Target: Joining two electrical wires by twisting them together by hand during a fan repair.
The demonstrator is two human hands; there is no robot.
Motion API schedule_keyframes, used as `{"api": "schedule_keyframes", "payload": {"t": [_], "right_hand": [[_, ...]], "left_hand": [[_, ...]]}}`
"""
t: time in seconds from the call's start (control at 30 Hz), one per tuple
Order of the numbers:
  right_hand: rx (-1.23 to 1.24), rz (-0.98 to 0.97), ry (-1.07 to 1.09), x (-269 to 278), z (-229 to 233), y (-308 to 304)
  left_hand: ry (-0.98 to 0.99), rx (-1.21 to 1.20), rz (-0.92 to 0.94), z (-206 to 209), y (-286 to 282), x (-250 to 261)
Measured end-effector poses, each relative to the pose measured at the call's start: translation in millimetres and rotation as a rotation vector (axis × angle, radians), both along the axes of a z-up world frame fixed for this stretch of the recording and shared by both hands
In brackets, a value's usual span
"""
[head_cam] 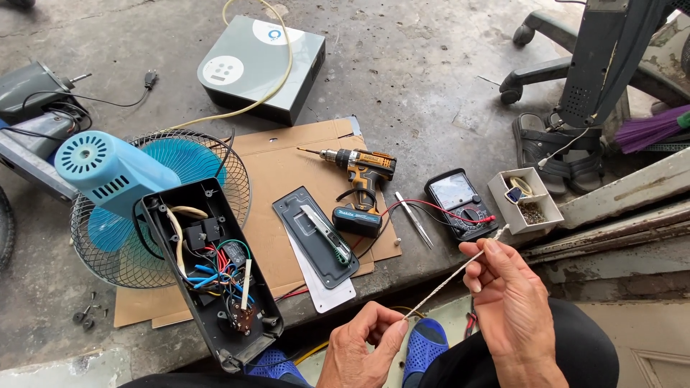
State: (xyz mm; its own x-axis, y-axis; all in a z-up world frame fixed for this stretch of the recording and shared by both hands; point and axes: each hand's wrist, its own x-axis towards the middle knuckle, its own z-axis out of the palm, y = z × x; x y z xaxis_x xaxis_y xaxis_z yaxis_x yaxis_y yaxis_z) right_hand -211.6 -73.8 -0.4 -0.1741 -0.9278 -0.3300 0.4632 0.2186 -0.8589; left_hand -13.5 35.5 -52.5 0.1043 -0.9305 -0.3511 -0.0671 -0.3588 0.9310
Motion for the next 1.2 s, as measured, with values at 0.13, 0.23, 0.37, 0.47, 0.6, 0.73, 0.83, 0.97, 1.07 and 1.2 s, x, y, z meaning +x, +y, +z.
{"api": "schedule_keyframes", "payload": {"t": [0.13,0.23,0.37,0.47,0.6,0.73,0.83,0.97,1.07,1.2], "right_hand": [[0.033,-0.018,0.02,8.2,2.6,1.0],[0.025,0.009,0.025,8.3,2.2,1.6],[0.026,0.013,0.059,12.9,4.0,2.5],[0.031,0.026,0.049,13.3,3.3,3.8],[0.046,0.033,0.055,17.2,5.1,5.2],[0.082,0.053,0.082,20.3,3.7,9.5],[0.093,0.069,0.075,21.3,-0.2,14.2],[0.09,0.056,0.109,28.3,4.8,21.9],[0.069,0.038,0.105,27.0,5.9,23.1],[0.041,0.004,0.114,21.2,5.2,20.1]], "left_hand": [[0.094,0.016,-0.036,-3.1,0.4,1.6],[0.098,0.122,-0.027,-4.4,-1.0,4.4],[0.089,0.103,0.007,-6.9,-0.2,0.6],[0.109,0.139,0.053,-7.6,-1.6,-4.9],[0.106,0.12,0.133,-11.0,-3.7,-9.8],[0.093,0.116,0.167,-25.7,-2.9,-14.4],[-0.077,0.164,0.105,-9.4,-8.5,-9.5],[-0.145,0.053,0.11,-17.5,-14.3,-13.2],[-0.1,0.097,0.104,-16.4,-17.8,-15.5],[0.116,0.111,0.083,-29.1,-13.6,-17.2]]}}
